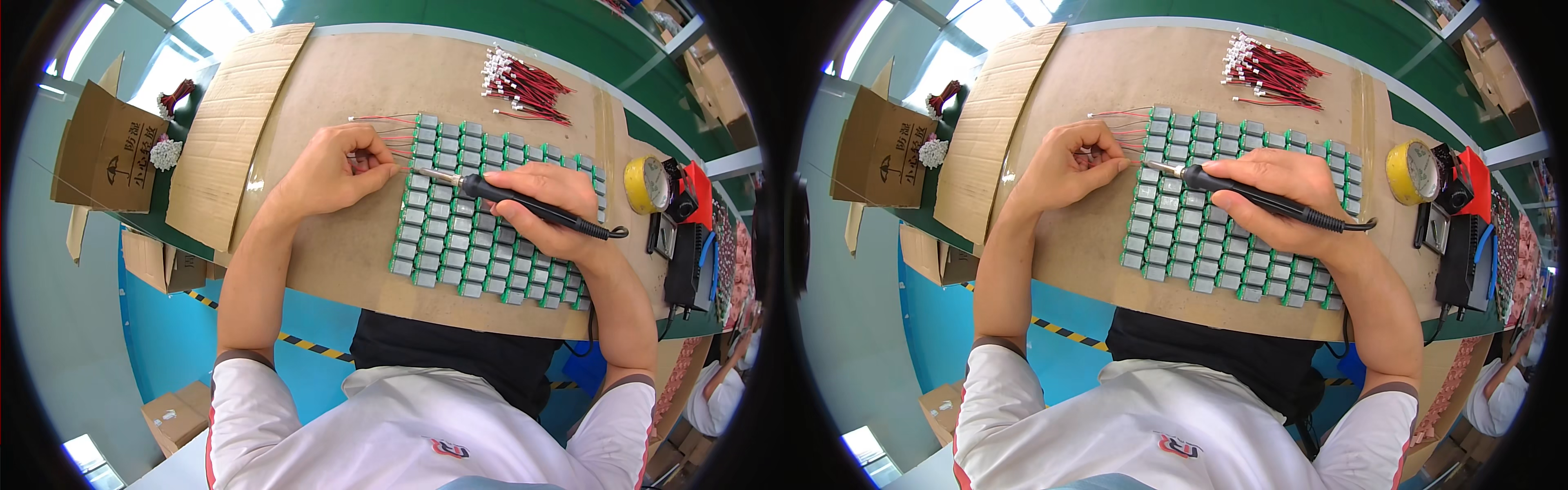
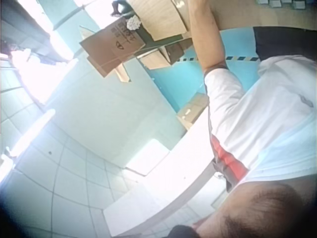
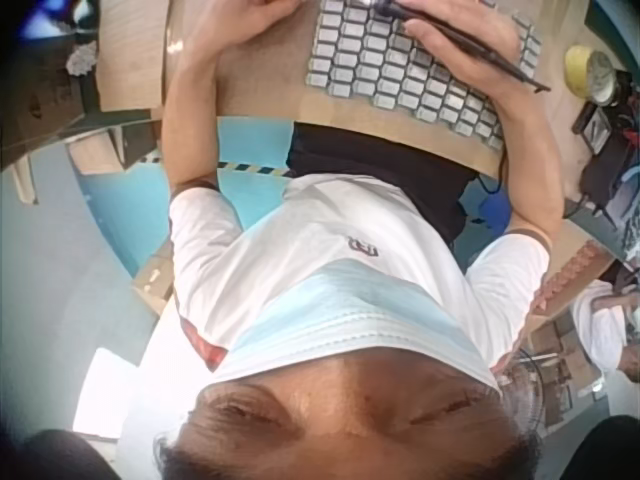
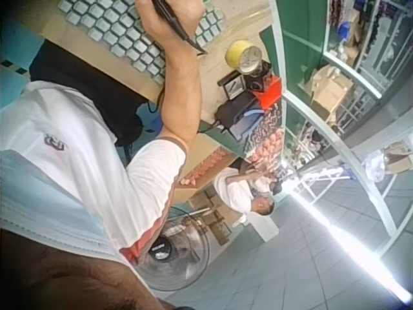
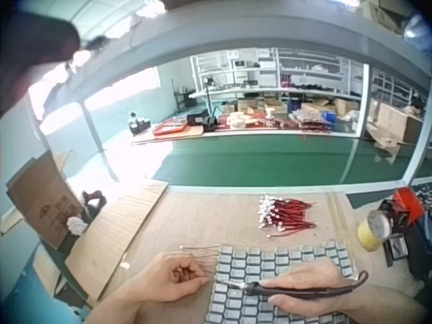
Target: Soldering thin wires to individual small electronic components arranged in a grid.
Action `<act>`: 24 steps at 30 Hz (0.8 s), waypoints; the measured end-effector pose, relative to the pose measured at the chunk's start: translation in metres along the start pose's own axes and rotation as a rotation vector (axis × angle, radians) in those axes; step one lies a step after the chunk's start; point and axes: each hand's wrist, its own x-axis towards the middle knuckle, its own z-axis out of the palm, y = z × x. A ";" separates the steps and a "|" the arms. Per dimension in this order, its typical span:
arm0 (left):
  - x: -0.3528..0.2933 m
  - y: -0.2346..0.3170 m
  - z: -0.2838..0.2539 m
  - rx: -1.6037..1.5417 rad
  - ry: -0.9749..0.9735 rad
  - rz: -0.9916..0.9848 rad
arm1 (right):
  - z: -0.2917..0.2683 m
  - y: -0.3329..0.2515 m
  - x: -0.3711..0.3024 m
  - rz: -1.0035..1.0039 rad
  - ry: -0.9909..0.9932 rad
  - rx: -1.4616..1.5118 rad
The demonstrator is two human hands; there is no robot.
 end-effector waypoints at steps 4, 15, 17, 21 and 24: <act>0.000 0.000 0.000 -0.002 -0.003 0.005 | 0.000 0.000 0.001 -0.007 -0.002 -0.006; -0.002 0.000 0.001 -0.010 -0.012 -0.003 | 0.000 0.001 -0.003 0.001 0.016 0.019; 0.000 -0.002 0.002 -0.013 -0.016 -0.016 | 0.000 0.002 -0.003 0.004 0.017 0.022; 0.000 0.005 -0.001 0.011 -0.008 -0.011 | -0.002 -0.001 0.000 -0.013 0.026 0.016; 0.001 0.003 -0.001 0.016 -0.004 -0.011 | -0.001 0.002 0.000 -0.012 0.028 0.018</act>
